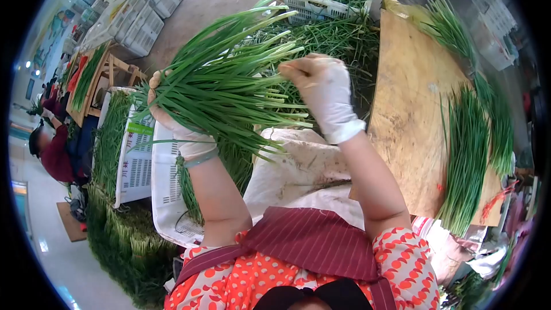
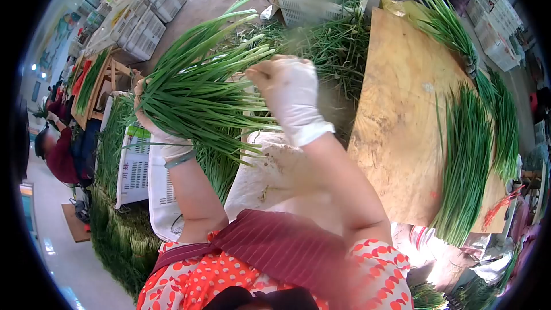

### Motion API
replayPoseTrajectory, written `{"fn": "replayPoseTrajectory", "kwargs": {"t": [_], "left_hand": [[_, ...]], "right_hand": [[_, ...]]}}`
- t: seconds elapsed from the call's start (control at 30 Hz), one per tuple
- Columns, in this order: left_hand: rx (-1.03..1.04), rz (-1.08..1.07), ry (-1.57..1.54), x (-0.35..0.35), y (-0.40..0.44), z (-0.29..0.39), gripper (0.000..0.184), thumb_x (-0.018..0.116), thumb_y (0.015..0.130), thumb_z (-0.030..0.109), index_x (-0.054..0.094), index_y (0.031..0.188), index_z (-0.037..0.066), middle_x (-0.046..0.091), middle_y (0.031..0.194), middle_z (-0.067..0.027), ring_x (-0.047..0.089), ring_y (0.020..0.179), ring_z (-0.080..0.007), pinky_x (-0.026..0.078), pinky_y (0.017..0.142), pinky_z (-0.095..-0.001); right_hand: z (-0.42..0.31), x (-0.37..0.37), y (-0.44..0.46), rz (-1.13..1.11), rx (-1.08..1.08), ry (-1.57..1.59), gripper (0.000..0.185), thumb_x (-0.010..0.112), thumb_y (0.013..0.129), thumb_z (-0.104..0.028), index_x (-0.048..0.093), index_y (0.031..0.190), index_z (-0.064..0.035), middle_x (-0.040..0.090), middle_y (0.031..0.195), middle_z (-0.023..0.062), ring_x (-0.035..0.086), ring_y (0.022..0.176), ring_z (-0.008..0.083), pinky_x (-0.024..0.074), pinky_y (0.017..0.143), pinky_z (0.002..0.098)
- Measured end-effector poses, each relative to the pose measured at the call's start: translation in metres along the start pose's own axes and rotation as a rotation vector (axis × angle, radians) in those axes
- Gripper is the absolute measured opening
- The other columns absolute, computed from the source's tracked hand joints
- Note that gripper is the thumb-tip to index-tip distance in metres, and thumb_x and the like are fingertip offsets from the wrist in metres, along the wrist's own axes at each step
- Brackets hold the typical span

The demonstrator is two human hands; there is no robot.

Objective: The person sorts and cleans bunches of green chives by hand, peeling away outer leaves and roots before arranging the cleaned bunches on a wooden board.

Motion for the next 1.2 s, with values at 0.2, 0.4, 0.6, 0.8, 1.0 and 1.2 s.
{"fn": "replayPoseTrajectory", "kwargs": {"t": [0.2,0.4,0.6,0.8,1.0,1.2], "left_hand": [[-0.037,-0.176,-0.065,0.015,-0.003,-0.006,0.017,0.049,0.090,0.026,0.058,0.097,0.013,0.058,0.103,0.0019,0.055,0.101,-0.0181,0.044,0.094,-0.0384],[-0.085,-0.166,-0.098,0.028,-0.011,-0.011,0.016,0.050,0.090,0.026,0.057,0.097,0.014,0.057,0.101,0.0022,0.054,0.099,-0.0173,0.044,0.093,-0.0381],[-0.156,-0.275,-0.181,0.033,-0.013,-0.017,0.021,0.044,0.093,0.025,0.058,0.102,0.012,0.058,0.103,-0.0020,0.055,0.104,-0.0163,0.043,0.097,-0.0375],[-0.073,-0.127,-0.059,0.005,-0.008,-0.011,0.027,0.044,0.093,0.026,0.061,0.109,0.012,0.060,0.108,-0.0032,0.055,0.106,-0.0180,0.042,0.099,-0.0392],[-0.099,-0.231,-0.158,0.007,-0.008,-0.011,0.028,0.044,0.093,0.025,0.061,0.110,0.011,0.060,0.109,-0.0038,0.055,0.107,-0.0189,0.042,0.100,-0.0405],[-0.108,-0.202,-0.151,0.015,-0.016,-0.018,0.027,0.044,0.092,0.025,0.062,0.105,0.010,0.060,0.107,-0.0038,0.055,0.105,-0.0183,0.042,0.099,-0.0390]], "right_hand": [[-0.024,0.020,0.007,0.026,-0.081,-0.263,0.024,0.069,0.073,-0.038,0.064,0.079,-0.0156,0.063,0.078,0.0026,0.059,0.082,0.0214,0.0373,0.080,0.0394],[-0.030,0.019,0.010,0.074,-0.137,-0.399,0.020,0.071,0.073,-0.027,0.063,0.086,-0.0133,0.064,0.087,0.0042,0.058,0.087,0.0228,0.0374,0.082,0.0405],[-0.030,0.022,0.009,0.167,-0.217,-0.468,0.016,0.069,0.074,-0.023,0.065,0.086,-0.0139,0.064,0.087,0.0052,0.059,0.089,0.0242,0.0360,0.086,0.0419],[0.009,0.018,0.001,0.142,0.106,0.297,0.008,0.067,0.076,-0.019,0.065,0.075,-0.0114,0.063,0.067,0.0051,0.061,0.065,0.0218,0.0413,0.079,0.0360],[0.031,0.004,-0.005,0.160,0.192,0.163,0.015,0.072,0.075,-0.026,0.068,0.078,-0.0114,0.063,0.065,0.0049,0.058,0.062,0.0209,0.0396,0.082,0.0348],[0.005,0.015,-0.002,-0.077,0.123,-0.171,0.037,0.063,0.075,-0.053,0.074,0.084,-0.0179,0.065,0.072,0.0037,0.058,0.084,0.0217,0.0278,0.098,0.0428]]}}
Point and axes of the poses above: each hand's wrist, its own y-axis towards the middle knuckle, its own x-axis out of the palm, z = x × y, the point moved 7 cm from there along y, towards the middle knuckle
